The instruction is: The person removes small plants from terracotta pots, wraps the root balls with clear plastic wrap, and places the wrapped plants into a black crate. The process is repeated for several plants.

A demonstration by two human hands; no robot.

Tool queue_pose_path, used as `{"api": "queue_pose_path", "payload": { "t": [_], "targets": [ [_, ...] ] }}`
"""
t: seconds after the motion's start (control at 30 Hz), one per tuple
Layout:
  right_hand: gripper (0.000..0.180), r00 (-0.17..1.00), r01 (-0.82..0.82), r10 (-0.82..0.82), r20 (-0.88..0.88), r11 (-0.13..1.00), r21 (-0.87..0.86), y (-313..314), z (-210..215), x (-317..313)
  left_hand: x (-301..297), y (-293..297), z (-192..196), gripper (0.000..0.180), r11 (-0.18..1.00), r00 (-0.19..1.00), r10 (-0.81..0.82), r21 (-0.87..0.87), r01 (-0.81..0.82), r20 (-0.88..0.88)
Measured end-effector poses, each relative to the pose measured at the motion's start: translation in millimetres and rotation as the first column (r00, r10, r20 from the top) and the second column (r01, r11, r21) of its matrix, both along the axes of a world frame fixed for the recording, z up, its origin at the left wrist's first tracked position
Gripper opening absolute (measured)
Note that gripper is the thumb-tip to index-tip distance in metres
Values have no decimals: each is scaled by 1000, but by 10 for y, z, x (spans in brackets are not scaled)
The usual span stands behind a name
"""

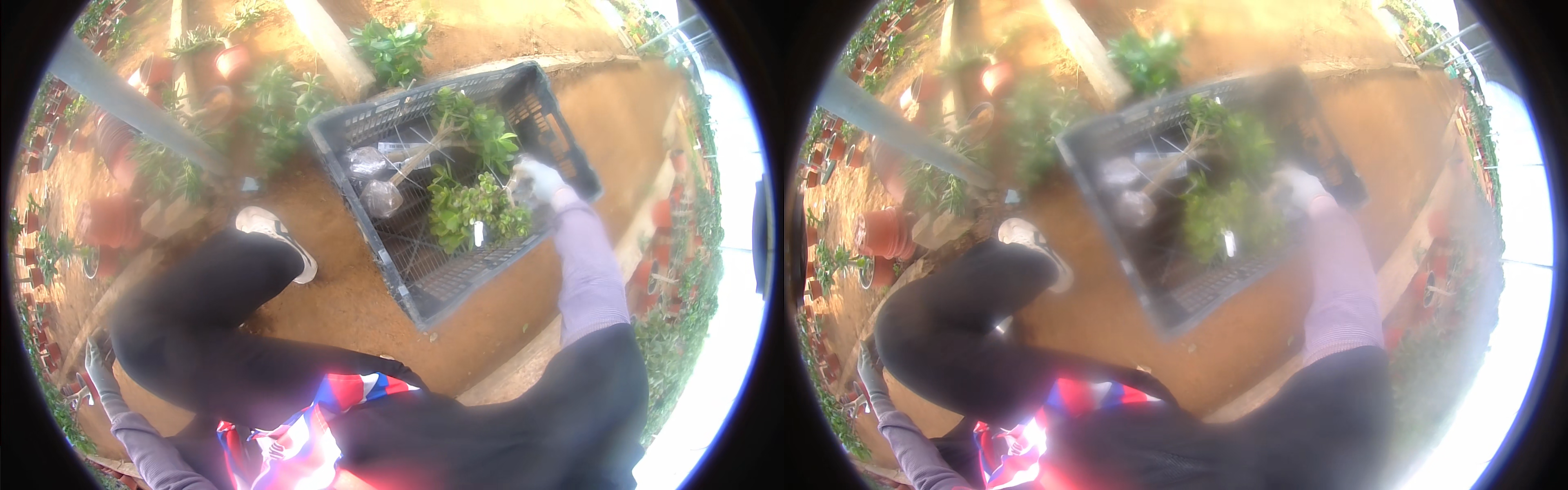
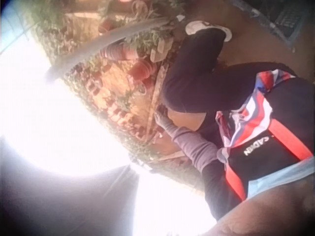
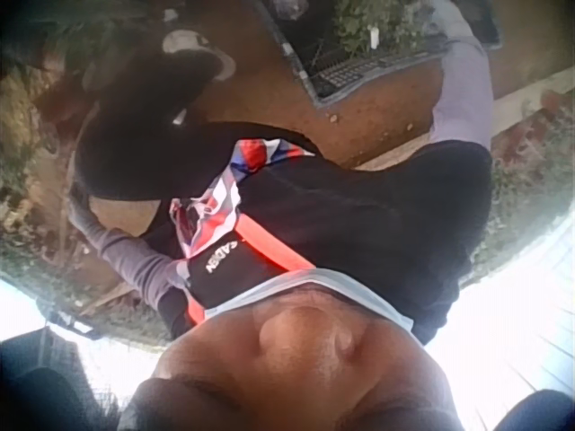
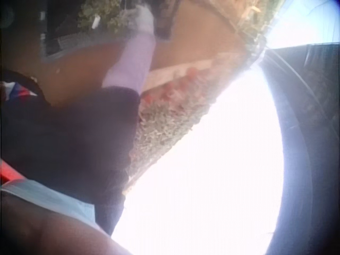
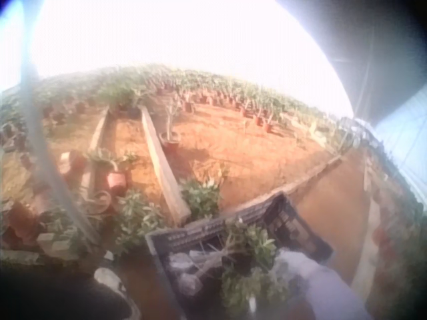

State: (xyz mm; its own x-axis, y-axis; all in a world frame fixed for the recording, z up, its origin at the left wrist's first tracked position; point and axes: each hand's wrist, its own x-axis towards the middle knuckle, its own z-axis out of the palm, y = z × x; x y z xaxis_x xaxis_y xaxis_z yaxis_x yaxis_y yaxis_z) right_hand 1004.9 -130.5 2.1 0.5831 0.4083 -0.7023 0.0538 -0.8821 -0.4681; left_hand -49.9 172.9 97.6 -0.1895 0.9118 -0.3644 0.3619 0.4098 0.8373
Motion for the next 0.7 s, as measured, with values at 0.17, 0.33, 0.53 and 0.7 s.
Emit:
{"api": "queue_pose_path", "payload": {
  "t": [0.17, 0.33, 0.53, 0.7],
  "targets": [
    [33, 747, -470, 462, 477, 876, -111, -165, 284, -28, 49, -114, 190, 53, 999, 998, -45, -22, 44, -46],
    [37, 386, -398, 495, 778, 851, -344, -193, 901, -322, -37, -159, 360, 51, 975, 941, -214, -118, 189, -263],
    [26, 201, -450, 366, 909, 858, -247, 147, 1591, -1008, -340, -103, 357, 49, 910, 861, -413, -107, 400, -298],
    [27, 226, -403, 398, 889, 869, -286, 305, 2037, -1472, -837, -189, 486, 65, 909, 893, -333, -353, 220, -302]
  ]
}}
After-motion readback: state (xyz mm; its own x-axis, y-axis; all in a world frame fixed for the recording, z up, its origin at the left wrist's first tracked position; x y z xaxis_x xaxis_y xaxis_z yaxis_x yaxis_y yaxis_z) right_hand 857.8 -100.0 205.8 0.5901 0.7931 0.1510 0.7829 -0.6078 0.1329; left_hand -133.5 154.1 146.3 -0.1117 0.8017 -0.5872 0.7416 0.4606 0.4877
